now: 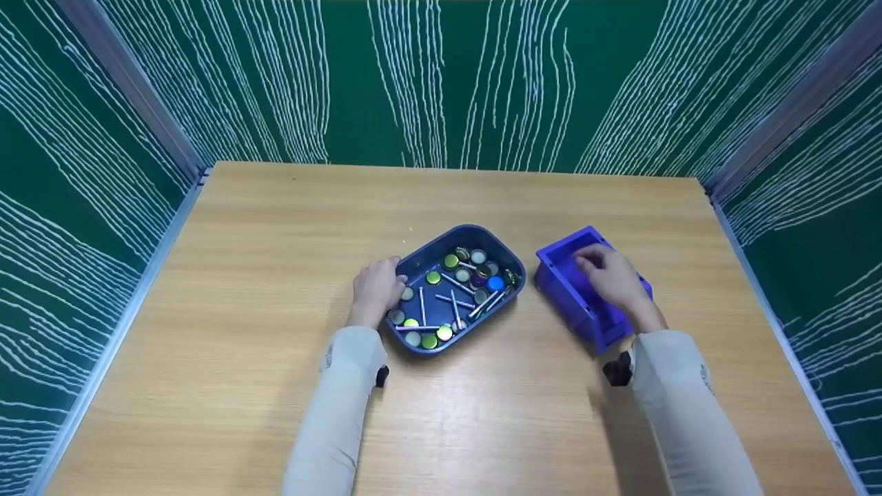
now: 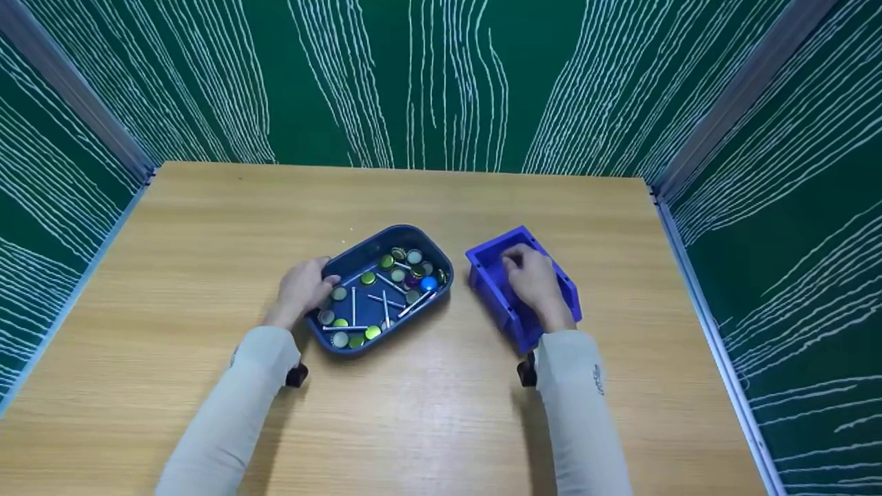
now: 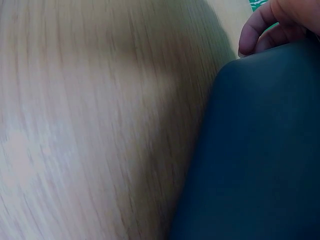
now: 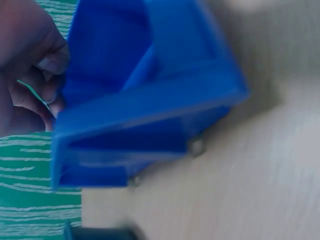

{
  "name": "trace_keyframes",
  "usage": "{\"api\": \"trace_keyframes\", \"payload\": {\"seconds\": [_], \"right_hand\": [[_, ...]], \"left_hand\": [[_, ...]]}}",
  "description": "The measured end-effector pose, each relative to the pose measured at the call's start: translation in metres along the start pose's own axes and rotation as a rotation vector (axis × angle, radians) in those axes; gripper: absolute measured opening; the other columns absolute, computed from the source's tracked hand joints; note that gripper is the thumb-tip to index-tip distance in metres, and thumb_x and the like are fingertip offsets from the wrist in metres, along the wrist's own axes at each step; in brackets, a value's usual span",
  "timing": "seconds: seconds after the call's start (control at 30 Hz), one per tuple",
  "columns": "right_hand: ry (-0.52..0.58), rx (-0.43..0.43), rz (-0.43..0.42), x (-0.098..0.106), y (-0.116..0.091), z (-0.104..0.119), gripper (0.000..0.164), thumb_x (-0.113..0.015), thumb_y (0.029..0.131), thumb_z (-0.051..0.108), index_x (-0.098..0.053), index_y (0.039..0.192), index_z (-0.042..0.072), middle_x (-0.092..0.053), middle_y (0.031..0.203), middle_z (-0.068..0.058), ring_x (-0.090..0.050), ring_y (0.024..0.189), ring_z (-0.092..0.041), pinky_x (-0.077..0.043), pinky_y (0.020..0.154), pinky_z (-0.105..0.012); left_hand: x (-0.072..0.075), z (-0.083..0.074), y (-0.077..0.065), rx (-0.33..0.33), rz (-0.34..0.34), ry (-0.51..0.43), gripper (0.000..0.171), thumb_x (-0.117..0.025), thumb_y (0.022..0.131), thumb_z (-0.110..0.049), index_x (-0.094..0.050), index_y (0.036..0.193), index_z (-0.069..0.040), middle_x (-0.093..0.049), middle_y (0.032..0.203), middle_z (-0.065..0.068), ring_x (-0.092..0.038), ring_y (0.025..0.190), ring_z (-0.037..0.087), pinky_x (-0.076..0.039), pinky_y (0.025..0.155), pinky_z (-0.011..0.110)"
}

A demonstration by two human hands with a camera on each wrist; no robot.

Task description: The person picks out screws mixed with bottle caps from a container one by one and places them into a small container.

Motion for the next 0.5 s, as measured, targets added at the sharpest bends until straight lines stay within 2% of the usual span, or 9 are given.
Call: {"api": "trace_keyframes", "payload": {"seconds": [0.27,0.5], "right_hand": [[0.008,0.081,-0.057,-0.001,0.004,0.027,0.03,-0.051,0.102,0.019,-0.063,0.119,-0.002,-0.066,0.114,-0.02,-0.056,0.1,-0.025,-0.042,0.085,-0.03],[0.036,0.063,0.017,-0.012,0.011,0.05,0.035,-0.048,0.104,0.025,-0.06,0.127,0.002,-0.064,0.123,-0.019,-0.057,0.11,-0.029,-0.045,0.096,-0.042]], "left_hand": [[0.001,-0.003,-0.001,-0.03,-0.017,0.018,0.029,-0.061,0.094,-0.021,-0.067,0.119,-0.008,-0.072,0.112,0.016,-0.069,0.099,0.037,-0.054,0.084,0.05],[0.0,-0.001,0.001,-0.028,-0.004,0.021,0.027,-0.06,0.095,-0.022,-0.066,0.117,-0.007,-0.072,0.108,0.014,-0.068,0.096,0.033,-0.054,0.083,0.049]]}}
Point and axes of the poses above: each hand's wrist, its own y-axis towards the middle knuckle, its own x-axis out of the back of the hand, z = x × y, the point moved 9 cm from there along y, towards the middle knuckle
